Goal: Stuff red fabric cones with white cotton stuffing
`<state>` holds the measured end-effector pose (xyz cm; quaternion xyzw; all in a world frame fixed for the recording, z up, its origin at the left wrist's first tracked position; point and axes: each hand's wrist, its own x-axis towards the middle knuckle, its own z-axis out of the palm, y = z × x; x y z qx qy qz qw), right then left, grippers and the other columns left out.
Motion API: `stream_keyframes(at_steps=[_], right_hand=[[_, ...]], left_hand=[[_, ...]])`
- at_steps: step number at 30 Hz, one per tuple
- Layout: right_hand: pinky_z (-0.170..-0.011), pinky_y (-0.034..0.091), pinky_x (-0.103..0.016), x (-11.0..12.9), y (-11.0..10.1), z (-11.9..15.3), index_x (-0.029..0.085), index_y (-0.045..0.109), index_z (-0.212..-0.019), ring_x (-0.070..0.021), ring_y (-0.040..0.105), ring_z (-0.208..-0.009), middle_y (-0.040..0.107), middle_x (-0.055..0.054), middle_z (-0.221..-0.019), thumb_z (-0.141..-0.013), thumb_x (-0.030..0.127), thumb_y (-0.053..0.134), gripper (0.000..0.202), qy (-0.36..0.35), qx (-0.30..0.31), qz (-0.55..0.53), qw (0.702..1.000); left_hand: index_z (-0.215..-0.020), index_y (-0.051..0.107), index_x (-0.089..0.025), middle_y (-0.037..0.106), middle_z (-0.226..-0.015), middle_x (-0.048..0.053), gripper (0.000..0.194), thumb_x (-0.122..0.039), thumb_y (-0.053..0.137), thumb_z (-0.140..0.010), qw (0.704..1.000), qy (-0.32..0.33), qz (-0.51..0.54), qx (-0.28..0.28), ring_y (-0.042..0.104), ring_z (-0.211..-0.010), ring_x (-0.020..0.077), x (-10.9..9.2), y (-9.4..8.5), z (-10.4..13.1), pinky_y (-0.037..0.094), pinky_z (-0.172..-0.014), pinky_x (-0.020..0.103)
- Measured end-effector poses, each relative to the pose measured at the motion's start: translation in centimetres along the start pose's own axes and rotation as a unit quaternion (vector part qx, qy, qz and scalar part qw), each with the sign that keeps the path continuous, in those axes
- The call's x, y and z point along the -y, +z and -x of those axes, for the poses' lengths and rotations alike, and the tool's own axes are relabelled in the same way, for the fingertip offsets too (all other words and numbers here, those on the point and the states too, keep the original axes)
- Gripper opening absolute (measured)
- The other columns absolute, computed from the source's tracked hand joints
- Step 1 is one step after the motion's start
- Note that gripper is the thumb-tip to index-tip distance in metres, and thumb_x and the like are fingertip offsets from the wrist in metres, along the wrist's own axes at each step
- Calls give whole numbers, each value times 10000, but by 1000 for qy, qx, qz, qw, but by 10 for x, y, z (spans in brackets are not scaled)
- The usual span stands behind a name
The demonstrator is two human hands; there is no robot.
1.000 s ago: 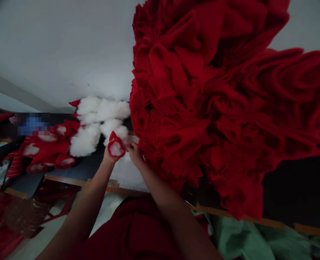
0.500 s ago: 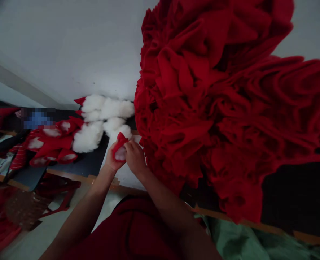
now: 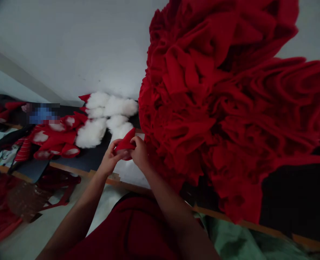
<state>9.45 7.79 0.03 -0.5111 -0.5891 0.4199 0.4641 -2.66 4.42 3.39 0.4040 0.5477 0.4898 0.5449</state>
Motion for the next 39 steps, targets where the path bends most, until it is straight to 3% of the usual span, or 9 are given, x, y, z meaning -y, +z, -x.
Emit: stream_keyframes(at_steps=[5, 11, 14, 17, 20, 22, 31, 36, 39], right_hand=[[-699, 426, -272, 3, 0, 9, 203, 497, -823, -152, 519, -776, 539, 3, -818, -594, 136, 518, 240, -14, 16, -50, 999], [-608, 396, -240, 1, 2, 16, 192, 471, -714, -125, 480, -647, 498, 33, -676, -607, 140, 474, 120, 55, -22, -72, 996], [-636, 390, -244, 4, 4, 17, 191, 474, -719, -126, 472, -675, 497, 24, -707, -610, 122, 458, 130, 29, -57, -45, 997], [-609, 387, -230, 5, 7, 19, 193, 471, -722, -116, 460, -651, 490, 32, -701, -629, 138, 473, 108, 25, -55, -81, 995], [-603, 396, -222, 6, 11, 23, 194, 473, -738, -108, 467, -642, 492, 38, -702, -629, 129, 488, 127, 27, -38, -122, 991], [-616, 417, -227, 9, 14, 27, 191, 480, -757, -112, 493, -666, 515, 28, -729, -636, 130, 500, 137, 22, 5, -136, 990], [-687, 454, -280, 27, 12, 33, 184, 548, -836, -154, 533, -787, 554, -24, -832, -662, 104, 495, 199, -71, 36, 0, 997], [-711, 464, -325, 30, 6, 41, 183, 539, -838, -172, 519, -787, 541, -45, -822, -746, 133, 470, 125, -116, -51, 49, 991], [-852, 455, -374, 30, 6, 60, 191, 541, -975, -192, 515, -968, 558, -87, -976, -818, 121, 398, 224, -210, 13, 60, 976]], left_hand=[[-843, 546, -173, 567, -795, 12, 178, -130, 511, -674, 945, 151, -283, -66, 526, -738, 140, 1, -10, 2, 411, -684, 261], [-768, 522, -186, 508, -682, -21, 194, -64, 472, -626, 911, 154, -348, -157, 467, -635, 127, 10, -10, 10, 365, -617, 245], [-747, 538, -190, 511, -695, -26, 193, -57, 522, -607, 955, 109, -198, -192, 459, -611, 107, 8, -9, 13, 353, -578, 213], [-892, 557, -208, 576, -814, -6, 276, -143, 625, -632, 989, 10, 95, -115, 531, -667, 111, 1, -14, 18, 396, -592, 206], [-1044, 538, -175, 621, -943, 78, 431, -397, 626, -685, 935, -133, 328, 0, 596, -801, 199, -2, -19, 23, 465, -679, 306], [-1014, 561, -124, 642, -921, 114, 467, -497, 545, -732, 897, -180, 404, 4, 613, -808, 221, -1, -19, 23, 482, -711, 342], [-887, 597, -131, 678, -749, 54, 208, -279, 457, -844, 883, -160, 428, -105, 636, -636, 137, 2, -3, 17, 512, -620, 237], [-869, 607, -127, 678, -773, 54, 179, -272, 521, -809, 876, -147, 440, -131, 638, -673, 144, 6, -8, 16, 510, -680, 252], [-851, 604, -129, 670, -757, 47, 219, -329, 529, -801, 869, -126, 458, -141, 634, -682, 147, 6, -15, 11, 507, -696, 265]])
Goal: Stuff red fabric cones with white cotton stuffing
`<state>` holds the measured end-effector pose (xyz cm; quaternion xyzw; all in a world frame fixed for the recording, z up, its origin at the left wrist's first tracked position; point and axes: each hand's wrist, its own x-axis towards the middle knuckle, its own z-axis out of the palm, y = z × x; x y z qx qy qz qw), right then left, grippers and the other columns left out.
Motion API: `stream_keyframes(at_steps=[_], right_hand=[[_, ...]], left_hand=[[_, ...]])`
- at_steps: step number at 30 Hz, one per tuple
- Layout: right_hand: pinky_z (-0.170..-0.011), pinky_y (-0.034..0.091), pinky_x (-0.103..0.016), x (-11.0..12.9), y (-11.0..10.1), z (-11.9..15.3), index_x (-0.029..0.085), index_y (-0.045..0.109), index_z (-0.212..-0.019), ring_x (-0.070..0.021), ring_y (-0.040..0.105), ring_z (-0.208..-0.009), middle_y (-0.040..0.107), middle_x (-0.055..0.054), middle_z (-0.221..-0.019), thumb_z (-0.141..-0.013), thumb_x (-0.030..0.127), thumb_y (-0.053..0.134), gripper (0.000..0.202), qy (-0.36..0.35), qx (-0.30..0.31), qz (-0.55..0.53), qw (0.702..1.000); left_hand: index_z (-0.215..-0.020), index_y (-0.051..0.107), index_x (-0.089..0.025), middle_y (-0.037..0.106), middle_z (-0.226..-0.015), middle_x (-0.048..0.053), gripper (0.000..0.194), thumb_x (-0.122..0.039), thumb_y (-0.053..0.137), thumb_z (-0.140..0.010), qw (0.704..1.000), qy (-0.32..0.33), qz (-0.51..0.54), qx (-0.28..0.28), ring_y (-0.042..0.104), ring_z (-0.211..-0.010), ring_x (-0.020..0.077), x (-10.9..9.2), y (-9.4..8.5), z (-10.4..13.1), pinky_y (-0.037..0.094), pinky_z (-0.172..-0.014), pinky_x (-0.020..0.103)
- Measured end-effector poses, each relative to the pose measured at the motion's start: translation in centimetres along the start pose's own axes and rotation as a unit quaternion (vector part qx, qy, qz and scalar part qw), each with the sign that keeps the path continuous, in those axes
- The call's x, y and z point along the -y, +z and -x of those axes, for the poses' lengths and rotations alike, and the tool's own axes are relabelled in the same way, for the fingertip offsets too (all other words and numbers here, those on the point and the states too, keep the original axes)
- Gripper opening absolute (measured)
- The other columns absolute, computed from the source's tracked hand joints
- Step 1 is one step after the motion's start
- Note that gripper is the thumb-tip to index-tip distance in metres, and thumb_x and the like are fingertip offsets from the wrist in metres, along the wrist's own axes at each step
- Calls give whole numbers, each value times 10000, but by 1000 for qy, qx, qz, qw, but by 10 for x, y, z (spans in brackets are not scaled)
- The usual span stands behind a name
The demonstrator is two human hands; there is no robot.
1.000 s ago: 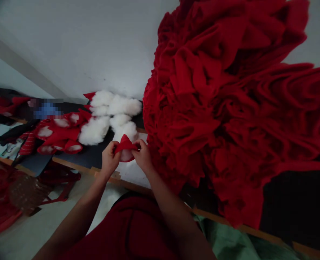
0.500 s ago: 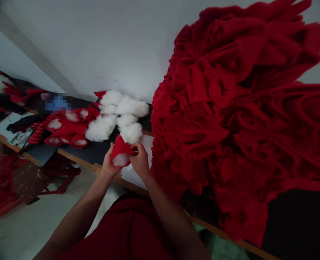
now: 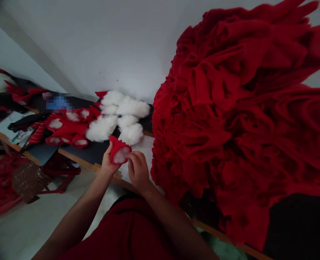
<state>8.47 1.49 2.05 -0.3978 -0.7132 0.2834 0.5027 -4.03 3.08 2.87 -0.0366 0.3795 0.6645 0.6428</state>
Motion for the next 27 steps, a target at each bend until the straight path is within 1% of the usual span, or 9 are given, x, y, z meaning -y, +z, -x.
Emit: stream_keyframes(at_steps=[2, 4, 7, 11, 14, 17, 21, 24, 27], right_hand=[[-934, 426, -399, 2, 7, 9, 190, 498, -1117, -202, 472, -1103, 529, -111, -1132, -840, 106, 352, 324, -46, 52, 9, 998], [-967, 405, -439, 2, 16, 13, 171, 410, -1238, -229, 418, -1185, 472, -136, -1237, -850, 120, 330, 399, -44, 62, 37, 996], [-965, 398, -485, -1, 27, 9, 157, 308, -1315, -255, 383, -1221, 456, -154, -1261, -856, 131, 299, 460, -31, 74, 60, 995], [-947, 423, -470, 0, 27, 3, 129, 307, -1309, -254, 394, -1205, 476, -174, -1218, -853, 115, 296, 457, -46, 102, 53, 992], [-960, 419, -462, 4, 24, 0, 120, 351, -1287, -260, 372, -1218, 430, -186, -1237, -837, 112, 328, 450, 9, 96, 52, 994], [-949, 441, -418, 7, 24, -3, 125, 466, -1205, -248, 414, -1175, 423, -178, -1214, -824, 101, 339, 402, 54, 101, 47, 992], [-974, 405, -459, 5, 27, -2, 75, 447, -1231, -271, 397, -1190, 457, -200, -1215, -822, 93, 321, 428, 2, 100, 64, 993], [-988, 381, -487, 3, 26, -1, 123, 362, -1302, -259, 351, -1233, 452, -167, -1259, -823, 89, 313, 482, -31, 97, 66, 993], [-984, 393, -459, 5, 23, -3, 137, 322, -1325, -244, 356, -1233, 446, -157, -1265, -828, 93, 309, 499, -37, 103, 65, 992]], left_hand=[[-895, 601, -132, 668, -768, 51, 258, -356, 507, -809, 1000, -4, 2, 19, 632, -686, 147, -1, 1, 0, 507, -692, 267], [-963, 591, -144, 669, -792, 53, 286, -368, 499, -810, 999, -13, -6, 40, 632, -691, 146, 0, 6, 3, 506, -687, 266], [-1047, 568, -177, 671, -813, 52, 336, -384, 528, -786, 997, -25, -27, 63, 638, -742, 166, 4, 15, 10, 503, -714, 294], [-1071, 560, -189, 670, -823, 61, 389, -423, 546, -760, 996, -23, -47, 69, 641, -791, 201, 5, 18, 12, 504, -731, 343], [-1070, 560, -182, 670, -840, 63, 382, -413, 538, -768, 996, -15, -51, 66, 643, -763, 188, 6, 13, 9, 511, -696, 313], [-1112, 544, -193, 669, -842, 49, 385, -384, 536, -778, 996, -8, -58, 61, 642, -743, 168, 8, 11, 8, 509, -689, 280], [-1169, 503, -256, 667, -865, 29, 424, -340, 572, -759, 993, -12, -78, 83, 645, -800, 187, 11, 13, 10, 491, -785, 342], [-1160, 503, -259, 670, -885, 36, 435, -336, 593, -741, 992, -16, -79, 102, 643, -836, 208, 11, 15, 11, 474, -822, 389], [-1156, 507, -245, 669, -914, 60, 441, -417, 565, -753, 992, -11, -80, 99, 642, -845, 225, 9, 16, 11, 481, -801, 396]])
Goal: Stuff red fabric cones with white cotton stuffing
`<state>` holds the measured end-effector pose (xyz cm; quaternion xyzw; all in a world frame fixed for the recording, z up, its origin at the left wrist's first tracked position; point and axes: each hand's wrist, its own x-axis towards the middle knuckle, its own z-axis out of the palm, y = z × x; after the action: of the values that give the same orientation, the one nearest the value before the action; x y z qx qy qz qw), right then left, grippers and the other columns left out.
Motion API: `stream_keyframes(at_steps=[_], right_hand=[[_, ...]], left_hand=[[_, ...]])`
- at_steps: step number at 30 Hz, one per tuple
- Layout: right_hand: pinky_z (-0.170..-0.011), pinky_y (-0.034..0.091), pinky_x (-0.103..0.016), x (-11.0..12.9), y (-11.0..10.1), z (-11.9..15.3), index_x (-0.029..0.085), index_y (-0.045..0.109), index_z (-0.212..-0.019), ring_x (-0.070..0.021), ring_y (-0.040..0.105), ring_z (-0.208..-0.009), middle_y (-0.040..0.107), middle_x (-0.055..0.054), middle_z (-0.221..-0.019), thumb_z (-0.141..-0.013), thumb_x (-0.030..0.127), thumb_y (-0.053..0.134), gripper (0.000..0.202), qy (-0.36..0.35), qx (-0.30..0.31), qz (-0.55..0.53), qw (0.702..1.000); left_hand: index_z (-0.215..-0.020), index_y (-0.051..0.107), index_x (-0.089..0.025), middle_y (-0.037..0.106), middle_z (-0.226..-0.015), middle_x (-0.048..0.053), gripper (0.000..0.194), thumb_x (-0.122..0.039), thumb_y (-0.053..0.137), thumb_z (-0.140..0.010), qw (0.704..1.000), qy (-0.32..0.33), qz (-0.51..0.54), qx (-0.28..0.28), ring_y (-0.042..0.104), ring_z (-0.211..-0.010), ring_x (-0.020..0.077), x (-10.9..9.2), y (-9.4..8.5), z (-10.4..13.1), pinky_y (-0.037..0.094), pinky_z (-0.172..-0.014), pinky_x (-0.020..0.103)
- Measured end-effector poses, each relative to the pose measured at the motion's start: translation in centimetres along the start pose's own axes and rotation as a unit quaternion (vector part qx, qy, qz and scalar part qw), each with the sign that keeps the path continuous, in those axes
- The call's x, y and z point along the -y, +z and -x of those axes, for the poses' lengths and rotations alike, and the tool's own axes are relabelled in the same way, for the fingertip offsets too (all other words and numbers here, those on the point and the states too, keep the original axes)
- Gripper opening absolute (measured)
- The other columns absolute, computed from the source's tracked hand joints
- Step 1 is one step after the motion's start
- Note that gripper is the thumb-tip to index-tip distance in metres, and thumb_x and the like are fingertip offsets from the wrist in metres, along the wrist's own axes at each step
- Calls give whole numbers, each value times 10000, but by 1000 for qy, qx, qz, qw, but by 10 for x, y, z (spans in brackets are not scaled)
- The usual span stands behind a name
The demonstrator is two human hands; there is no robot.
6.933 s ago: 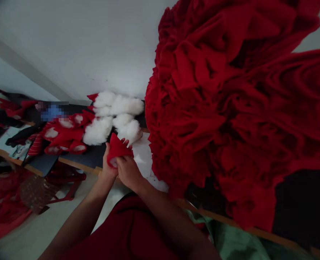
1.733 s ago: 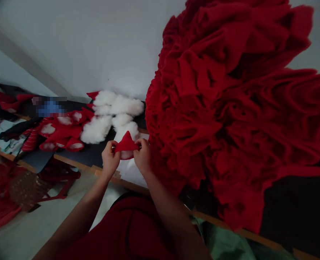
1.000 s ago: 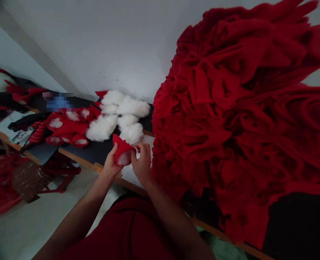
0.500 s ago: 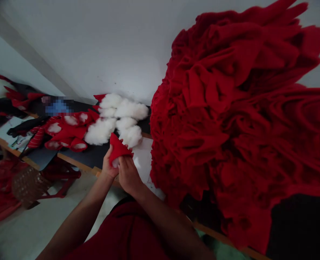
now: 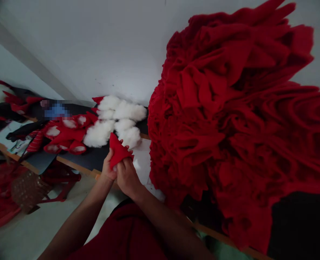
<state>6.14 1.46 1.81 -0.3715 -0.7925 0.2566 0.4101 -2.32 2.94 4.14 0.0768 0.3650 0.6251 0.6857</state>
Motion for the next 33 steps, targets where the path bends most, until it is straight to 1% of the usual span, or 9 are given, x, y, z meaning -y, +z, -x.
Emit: stream_keyframes(at_steps=[4, 8, 12, 17, 21, 25, 28, 30, 33], right_hand=[[-929, 433, -454, 0, -3, -5, 73, 414, -1254, -270, 423, -1163, 529, -181, -1147, -819, 82, 308, 447, -5, 27, 19, 999], [-900, 449, -444, -1, -5, -5, 87, 482, -1186, -270, 455, -1124, 565, -166, -1084, -807, 62, 325, 410, -7, 48, 29, 998], [-943, 425, -432, -1, -4, -2, 136, 421, -1245, -240, 432, -1155, 540, -140, -1130, -826, 70, 318, 436, 6, 34, 2, 999], [-964, 400, -474, 1, 1, -3, 85, 357, -1287, -257, 385, -1194, 478, -187, -1185, -827, 72, 301, 464, 52, -12, -1, 999], [-993, 376, -470, 1, 2, -5, 128, 401, -1271, -238, 410, -1171, 503, -151, -1162, -814, 56, 322, 470, 39, 12, -2, 999], [-975, 396, -460, 4, 0, -9, 77, 419, -1257, -254, 423, -1164, 512, -182, -1164, -802, 68, 344, 461, 51, 32, 9, 998], [-950, 415, -460, 5, 0, -10, 37, 442, -1230, -281, 466, -1125, 533, -203, -1161, -786, 83, 380, 451, 52, 69, 24, 996], [-943, 424, -438, 6, 2, -10, 41, 447, -1227, -273, 489, -1107, 540, -196, -1172, -784, 79, 380, 449, 47, 87, 28, 995], [-980, 396, -410, 6, 5, -9, 40, 444, -1232, -254, 474, -1139, 528, -190, -1204, -787, 59, 357, 454, 30, 78, 41, 996]], left_hand=[[-1175, 494, -252, 665, -917, 68, 495, -503, 534, -751, 1000, -5, 3, -2, 641, -838, 230, -1, 2, 0, 483, -787, 407], [-1151, 510, -245, 666, -903, 70, 482, -512, 529, -751, 1000, -7, 11, -3, 640, -827, 230, -1, 2, -1, 487, -771, 413], [-1122, 531, -212, 665, -890, 71, 465, -516, 496, -771, 1000, -9, 30, 2, 639, -820, 219, -1, -1, -4, 493, -761, 389], [-1131, 527, -216, 670, -863, 55, 413, -464, 476, -806, 1000, 7, 26, -15, 644, -750, 183, 0, -1, -7, 496, -763, 351], [-1140, 517, -222, 675, -850, 54, 398, -446, 468, -814, 1000, 13, 18, -16, 647, -755, 197, -2, 0, -6, 496, -766, 375], [-1146, 512, -187, 673, -850, 72, 420, -428, 487, -803, 1000, 14, 13, -8, 644, -818, 220, -5, 1, -2, 488, -791, 387], [-1164, 502, -192, 671, -869, 73, 421, -406, 490, -802, 1000, 3, 11, 2, 641, -846, 228, -6, -2, 1, 485, -797, 395], [-1180, 493, -202, 670, -879, 71, 423, -395, 488, -804, 1000, 2, 12, 3, 641, -846, 227, -7, -5, 1, 488, -790, 398], [-1193, 485, -209, 671, -842, 60, 426, -389, 487, -807, 1000, 6, 15, -9, 645, -833, 224, -7, -9, -1, 489, -789, 397]])
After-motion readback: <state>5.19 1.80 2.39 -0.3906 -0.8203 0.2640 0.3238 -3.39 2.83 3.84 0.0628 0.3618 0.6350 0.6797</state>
